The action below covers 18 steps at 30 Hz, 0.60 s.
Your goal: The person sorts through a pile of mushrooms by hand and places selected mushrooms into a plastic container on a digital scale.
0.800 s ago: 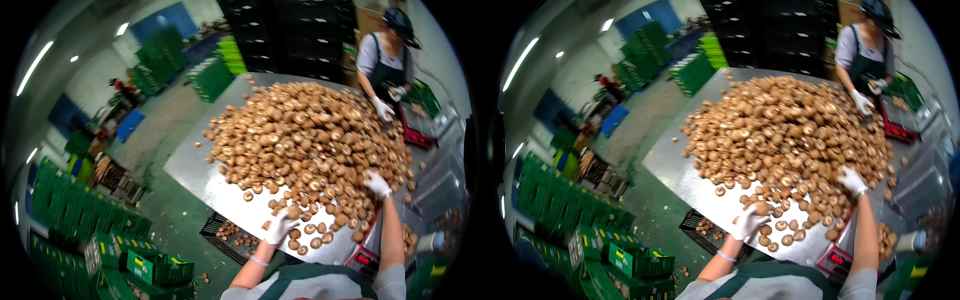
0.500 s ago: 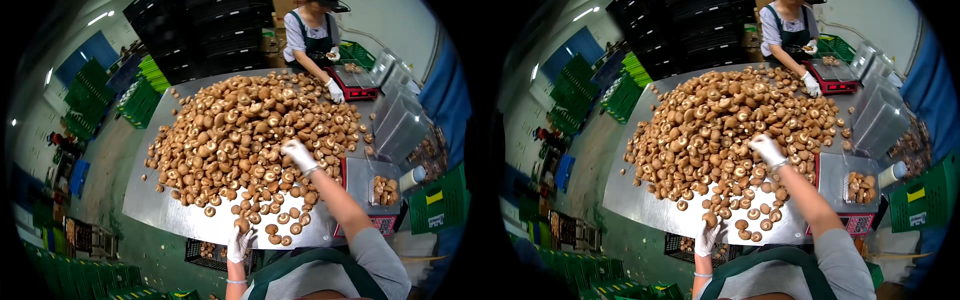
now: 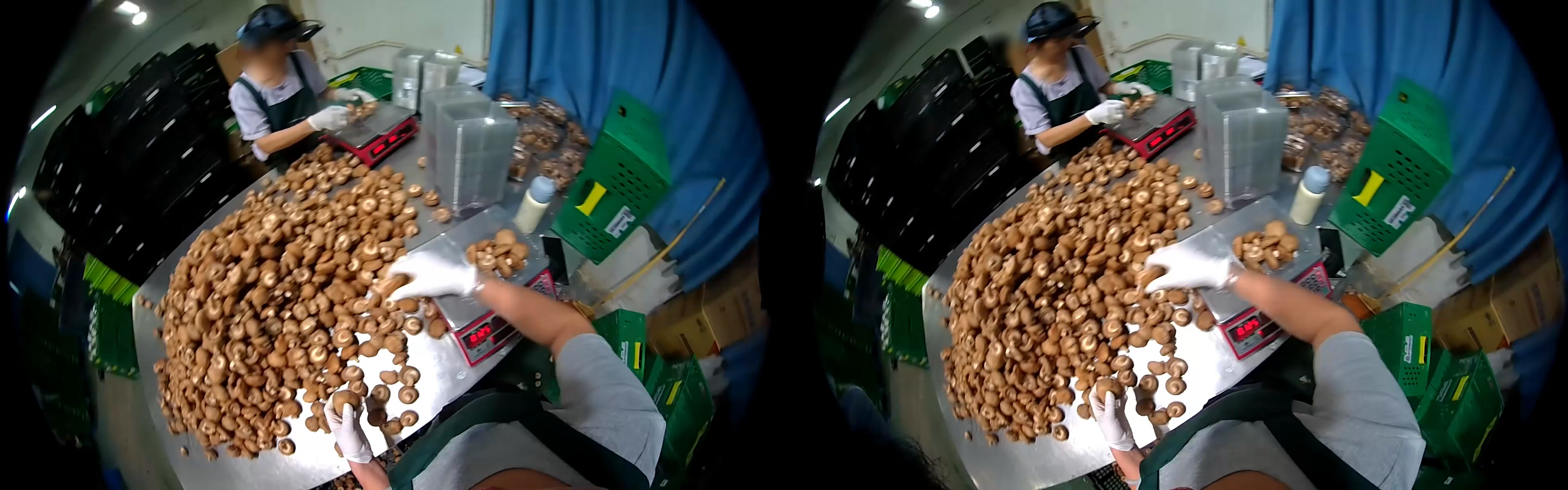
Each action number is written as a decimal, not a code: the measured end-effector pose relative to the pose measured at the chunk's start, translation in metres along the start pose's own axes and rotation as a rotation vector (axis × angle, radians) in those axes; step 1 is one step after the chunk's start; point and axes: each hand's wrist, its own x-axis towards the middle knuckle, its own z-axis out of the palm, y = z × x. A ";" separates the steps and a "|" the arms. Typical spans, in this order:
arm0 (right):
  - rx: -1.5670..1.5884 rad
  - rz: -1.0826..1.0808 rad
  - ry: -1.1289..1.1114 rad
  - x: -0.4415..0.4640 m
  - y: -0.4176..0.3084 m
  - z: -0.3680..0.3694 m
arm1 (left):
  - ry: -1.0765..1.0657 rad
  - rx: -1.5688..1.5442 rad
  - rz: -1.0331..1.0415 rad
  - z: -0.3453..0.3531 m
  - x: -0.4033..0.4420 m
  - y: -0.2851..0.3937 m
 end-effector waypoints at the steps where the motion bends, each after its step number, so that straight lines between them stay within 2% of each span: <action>1: -0.156 0.027 0.051 -0.020 0.017 -0.021 | -0.036 -0.078 -0.010 0.017 0.007 0.007; 2: -0.160 0.039 0.097 -0.041 0.022 -0.047 | -0.068 -0.033 0.006 0.032 0.018 0.006; 4: -0.328 0.222 0.021 -0.076 0.031 -0.090 | -0.112 -0.002 -0.044 0.078 0.027 0.010; 8: -0.450 0.340 -0.003 -0.116 0.095 -0.104 | -0.178 0.101 -0.064 0.169 0.039 0.008; 10: -0.566 0.468 -0.105 -0.128 0.123 -0.105 | -0.201 0.165 -0.023 0.198 0.047 -0.014; 13: -0.479 0.359 0.154 -0.147 0.126 -0.117 | -0.247 0.270 0.065 0.255 0.051 -0.030; 14: -0.472 0.354 0.155 -0.150 0.127 -0.128 | -0.268 0.302 0.103 0.274 0.053 -0.038; 15: -0.241 0.405 0.126 -0.157 0.125 -0.140 | -0.287 0.331 0.134 0.291 0.053 -0.047; 16: -0.008 0.449 0.102 -0.160 0.129 -0.147 | -0.336 0.522 0.247 0.300 0.063 -0.066; 17: 0.000 0.442 0.101 -0.164 0.142 -0.146 | -0.382 0.715 0.362 0.307 0.075 -0.084; 18: 0.356 0.379 0.132 -0.169 0.159 -0.144 | -0.424 1.053 0.633 0.322 0.081 -0.088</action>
